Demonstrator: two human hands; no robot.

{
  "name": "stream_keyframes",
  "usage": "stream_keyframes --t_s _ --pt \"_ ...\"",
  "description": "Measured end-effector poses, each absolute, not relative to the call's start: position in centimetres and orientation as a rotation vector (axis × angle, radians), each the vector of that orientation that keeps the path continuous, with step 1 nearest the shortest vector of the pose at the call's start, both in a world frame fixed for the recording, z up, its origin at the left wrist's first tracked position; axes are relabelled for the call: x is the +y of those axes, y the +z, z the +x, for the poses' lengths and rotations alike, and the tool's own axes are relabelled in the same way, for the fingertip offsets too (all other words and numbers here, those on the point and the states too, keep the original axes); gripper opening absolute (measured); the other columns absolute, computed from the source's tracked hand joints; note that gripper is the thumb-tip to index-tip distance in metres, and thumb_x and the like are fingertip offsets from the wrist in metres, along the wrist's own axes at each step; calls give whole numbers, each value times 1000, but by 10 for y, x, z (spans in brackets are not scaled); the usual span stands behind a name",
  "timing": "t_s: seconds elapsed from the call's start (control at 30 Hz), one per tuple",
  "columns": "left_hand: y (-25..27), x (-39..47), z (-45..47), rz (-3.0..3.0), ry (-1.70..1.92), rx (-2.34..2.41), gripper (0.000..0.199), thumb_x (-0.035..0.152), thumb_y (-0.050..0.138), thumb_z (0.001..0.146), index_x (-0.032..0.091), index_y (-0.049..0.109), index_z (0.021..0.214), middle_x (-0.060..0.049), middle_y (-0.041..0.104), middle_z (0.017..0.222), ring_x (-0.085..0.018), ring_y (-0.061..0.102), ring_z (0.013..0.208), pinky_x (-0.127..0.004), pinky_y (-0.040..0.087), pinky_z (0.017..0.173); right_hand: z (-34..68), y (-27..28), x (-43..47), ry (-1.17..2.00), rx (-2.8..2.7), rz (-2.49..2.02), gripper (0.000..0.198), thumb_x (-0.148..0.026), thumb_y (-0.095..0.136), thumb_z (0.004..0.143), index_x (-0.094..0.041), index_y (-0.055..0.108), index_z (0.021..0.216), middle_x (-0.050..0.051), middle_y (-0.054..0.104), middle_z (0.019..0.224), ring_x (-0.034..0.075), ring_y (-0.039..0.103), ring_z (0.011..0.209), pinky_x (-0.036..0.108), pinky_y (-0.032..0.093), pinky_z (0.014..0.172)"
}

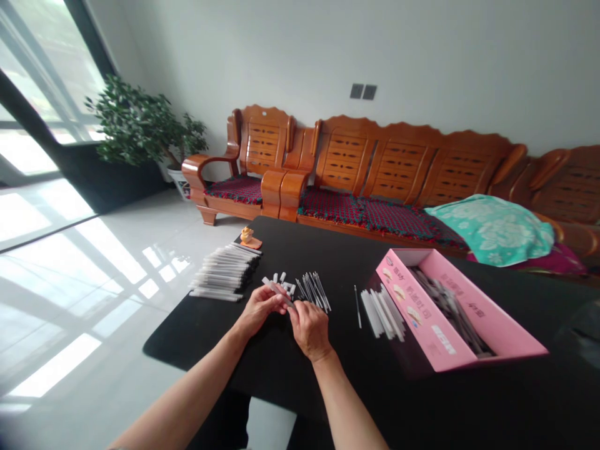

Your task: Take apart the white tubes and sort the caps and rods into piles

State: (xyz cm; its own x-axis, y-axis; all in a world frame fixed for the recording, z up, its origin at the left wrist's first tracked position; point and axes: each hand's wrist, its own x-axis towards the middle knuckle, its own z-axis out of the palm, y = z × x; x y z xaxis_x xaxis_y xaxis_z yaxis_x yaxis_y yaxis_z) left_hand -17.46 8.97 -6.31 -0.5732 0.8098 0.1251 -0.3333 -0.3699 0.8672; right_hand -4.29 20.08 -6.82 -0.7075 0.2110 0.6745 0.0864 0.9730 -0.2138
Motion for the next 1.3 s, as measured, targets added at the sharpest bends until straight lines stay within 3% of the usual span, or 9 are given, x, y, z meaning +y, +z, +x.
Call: stream_keyframes --t_s 0.2,0.33,0.5,0.63,0.77,0.93,1.13,1.2,1.3 --pt "-62 88 -184 545 2211 1086 33 39 72 80 11 68 98 -5 65 79 -9 59 62 -20 50 56 -40 -72 203 332 -2355 -233 18 -24 46 95 -16 61 90 6 66 76 17 62 72 27 43 70" --pt "-61 87 -183 600 2145 1075 30 38 71 80 11 69 94 -5 65 79 -11 60 65 -21 50 58 -37 -65 201 655 -2335 -303 19 -31 49 94 -17 62 95 7 68 83 17 63 73 26 44 70" --pt "-59 87 -177 650 2046 1041 30 36 71 81 11 69 97 -8 66 87 -11 60 66 -23 50 62 -36 -45 198 1426 -2332 -374 33 -43 48 93 -17 65 83 -1 57 54 10 49 47 22 35 48" --pt "-60 86 -176 673 2000 1026 28 37 71 81 11 68 90 -4 64 73 -9 55 57 -22 47 57 -37 -37 195 2210 -2049 -438 43 -53 48 90 -13 64 96 -2 60 52 5 32 31 19 20 34" --pt "-58 85 -176 670 1963 1058 34 41 71 79 10 69 92 -3 62 66 -9 54 54 -22 45 55 -40 -41 189 2579 -1748 -399 45 -54 53 88 -11 63 97 -6 51 43 3 23 28 17 18 30" --pt "-62 85 -177 645 1947 1173 37 47 69 79 9 70 82 -2 60 56 -9 51 46 -21 40 48 -43 -46 177 2498 -1709 -470 41 -56 54 87 -16 61 84 -13 28 40 3 15 31 17 17 32" --pt "-68 86 -182 580 2054 1220 34 44 69 80 10 70 80 -3 61 57 -9 52 48 -20 40 49 -51 -36 162 1317 -2225 -565 43 -55 48 88 -18 61 73 1 56 59 11 49 55 22 33 51" --pt "-66 86 -183 587 2053 1175 34 44 68 81 10 69 79 -2 60 56 -8 51 47 -20 40 48 -53 -35 160 1416 -2199 -600 45 -57 46 89 -17 62 76 0 54 56 10 46 50 21 32 49" --pt "-62 84 -182 594 2012 1100 36 45 68 81 10 67 79 -1 57 54 -7 47 44 -19 36 45 -53 -36 161 2114 -1994 -576 49 -60 45 89 -15 62 87 -6 44 45 6 29 33 20 25 37"
